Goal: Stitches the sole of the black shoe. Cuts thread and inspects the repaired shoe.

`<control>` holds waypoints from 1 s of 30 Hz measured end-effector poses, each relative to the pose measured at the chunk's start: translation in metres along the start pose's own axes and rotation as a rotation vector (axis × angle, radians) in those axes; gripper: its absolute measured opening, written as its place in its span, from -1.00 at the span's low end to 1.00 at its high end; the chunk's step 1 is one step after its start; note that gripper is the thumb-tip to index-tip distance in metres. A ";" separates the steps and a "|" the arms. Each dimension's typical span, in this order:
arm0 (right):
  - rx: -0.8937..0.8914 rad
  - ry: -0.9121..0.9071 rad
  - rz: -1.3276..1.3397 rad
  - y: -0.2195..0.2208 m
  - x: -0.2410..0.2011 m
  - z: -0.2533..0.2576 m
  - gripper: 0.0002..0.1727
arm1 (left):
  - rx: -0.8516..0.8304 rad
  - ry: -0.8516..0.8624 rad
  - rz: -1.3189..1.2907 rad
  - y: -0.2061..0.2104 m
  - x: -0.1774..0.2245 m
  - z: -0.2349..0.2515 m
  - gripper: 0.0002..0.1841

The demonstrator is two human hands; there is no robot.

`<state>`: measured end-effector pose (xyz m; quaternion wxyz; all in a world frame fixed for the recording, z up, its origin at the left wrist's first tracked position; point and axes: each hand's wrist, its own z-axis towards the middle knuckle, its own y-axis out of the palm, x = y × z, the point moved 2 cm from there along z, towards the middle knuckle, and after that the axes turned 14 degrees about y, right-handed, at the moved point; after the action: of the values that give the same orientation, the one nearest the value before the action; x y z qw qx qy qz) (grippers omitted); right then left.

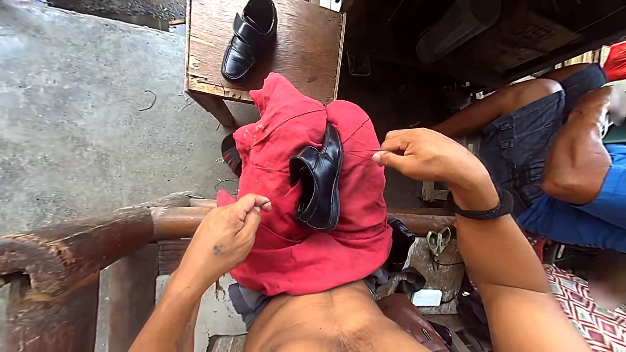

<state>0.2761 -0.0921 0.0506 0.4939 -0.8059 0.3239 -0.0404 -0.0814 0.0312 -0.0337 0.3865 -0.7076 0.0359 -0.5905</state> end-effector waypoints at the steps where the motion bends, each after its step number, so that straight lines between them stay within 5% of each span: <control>1: 0.034 -0.017 -0.132 -0.001 -0.008 -0.001 -0.55 | 0.002 -0.006 -0.003 0.000 -0.001 -0.002 -0.66; 5: 0.247 -0.146 -0.269 0.004 -0.024 -0.016 -0.64 | 0.019 -0.001 -0.007 0.001 -0.003 -0.007 -0.66; 10: 0.320 -0.069 -0.324 0.017 -0.026 -0.016 -0.70 | 0.018 0.006 -0.015 0.002 -0.003 -0.010 -0.65; 13: 0.317 -0.021 -0.279 0.024 -0.028 -0.010 -0.47 | 0.016 0.009 -0.009 0.002 -0.003 -0.009 -0.66; 16: 0.133 0.004 0.102 0.023 -0.026 0.006 -0.31 | 0.009 0.004 -0.019 0.003 -0.002 -0.008 -0.66; 21: -0.352 -0.268 1.547 0.047 -0.004 0.003 -0.56 | -0.003 -0.011 -0.031 0.005 -0.003 -0.011 -0.67; 30: -0.365 -0.039 1.483 0.027 0.006 0.033 -0.56 | -0.005 -0.004 -0.025 0.005 -0.002 -0.011 -0.66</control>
<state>0.2803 -0.0779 0.0101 0.2564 -0.4470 0.7729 0.3703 -0.0897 0.0230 -0.0377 0.3772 -0.7102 0.0277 -0.5938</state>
